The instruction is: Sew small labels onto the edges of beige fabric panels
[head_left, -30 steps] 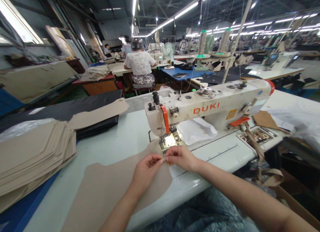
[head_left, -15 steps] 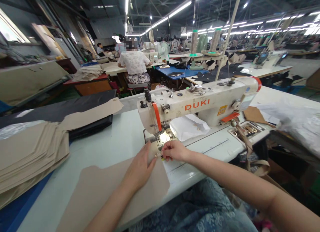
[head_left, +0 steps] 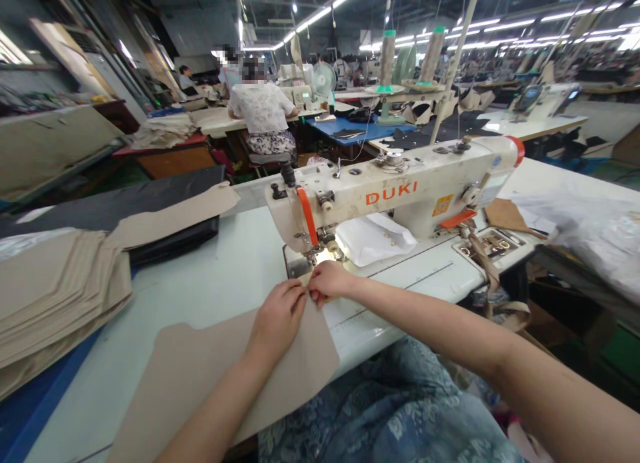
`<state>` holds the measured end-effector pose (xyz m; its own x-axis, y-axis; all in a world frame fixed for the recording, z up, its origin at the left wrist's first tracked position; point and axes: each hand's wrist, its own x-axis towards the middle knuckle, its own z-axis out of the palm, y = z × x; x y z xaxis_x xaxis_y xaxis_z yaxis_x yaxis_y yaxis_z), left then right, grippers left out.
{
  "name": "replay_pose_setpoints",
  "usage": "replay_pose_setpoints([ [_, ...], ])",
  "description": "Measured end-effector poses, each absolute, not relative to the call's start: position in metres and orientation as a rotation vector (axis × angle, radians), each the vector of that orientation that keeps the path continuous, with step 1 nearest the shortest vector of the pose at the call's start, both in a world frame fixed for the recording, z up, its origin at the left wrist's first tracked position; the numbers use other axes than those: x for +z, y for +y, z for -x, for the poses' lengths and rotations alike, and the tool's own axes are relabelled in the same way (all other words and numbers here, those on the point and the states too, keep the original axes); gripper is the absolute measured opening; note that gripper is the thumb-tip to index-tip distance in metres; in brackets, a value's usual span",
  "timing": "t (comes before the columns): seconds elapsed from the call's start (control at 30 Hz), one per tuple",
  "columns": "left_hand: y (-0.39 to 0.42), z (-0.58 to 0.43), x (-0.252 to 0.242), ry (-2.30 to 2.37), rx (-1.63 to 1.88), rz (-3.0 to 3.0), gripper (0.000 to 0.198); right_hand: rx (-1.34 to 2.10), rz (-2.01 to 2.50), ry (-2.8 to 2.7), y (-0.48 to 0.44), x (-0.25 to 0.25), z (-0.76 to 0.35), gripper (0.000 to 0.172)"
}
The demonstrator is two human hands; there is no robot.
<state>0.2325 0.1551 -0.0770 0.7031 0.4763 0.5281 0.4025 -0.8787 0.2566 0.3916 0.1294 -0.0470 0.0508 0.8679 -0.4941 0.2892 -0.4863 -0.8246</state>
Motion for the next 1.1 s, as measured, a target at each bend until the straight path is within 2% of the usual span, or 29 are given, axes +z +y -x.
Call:
replay_pose_setpoints([
  [0.47,0.153,-0.246,-0.073,0.710,0.917,-2.917,0.023,1.450,1.874,-1.291,0.128,-0.039,-0.394,0.026],
  [0.6,0.153,-0.247,-0.071,0.701,0.908,-2.923,0.021,1.336,1.903,-1.443,0.126,-0.033,-0.398,0.026],
  [0.77,0.155,-0.246,-0.070,0.688,0.885,-2.907,0.020,0.897,1.917,-1.650,0.106,-0.037,-0.410,0.012],
  [0.87,0.156,-0.246,-0.070,0.695,0.892,-2.861,0.019,0.529,1.795,-2.008,0.082,-0.046,-0.420,0.014],
  [0.97,0.156,-0.246,-0.071,0.706,0.897,-2.840,0.019,0.086,1.459,-2.489,0.061,-0.055,-0.429,0.015],
  [1.1,0.156,-0.246,-0.072,0.694,0.918,-2.838,0.020,-0.204,1.182,-2.687,0.051,-0.061,-0.433,0.019],
])
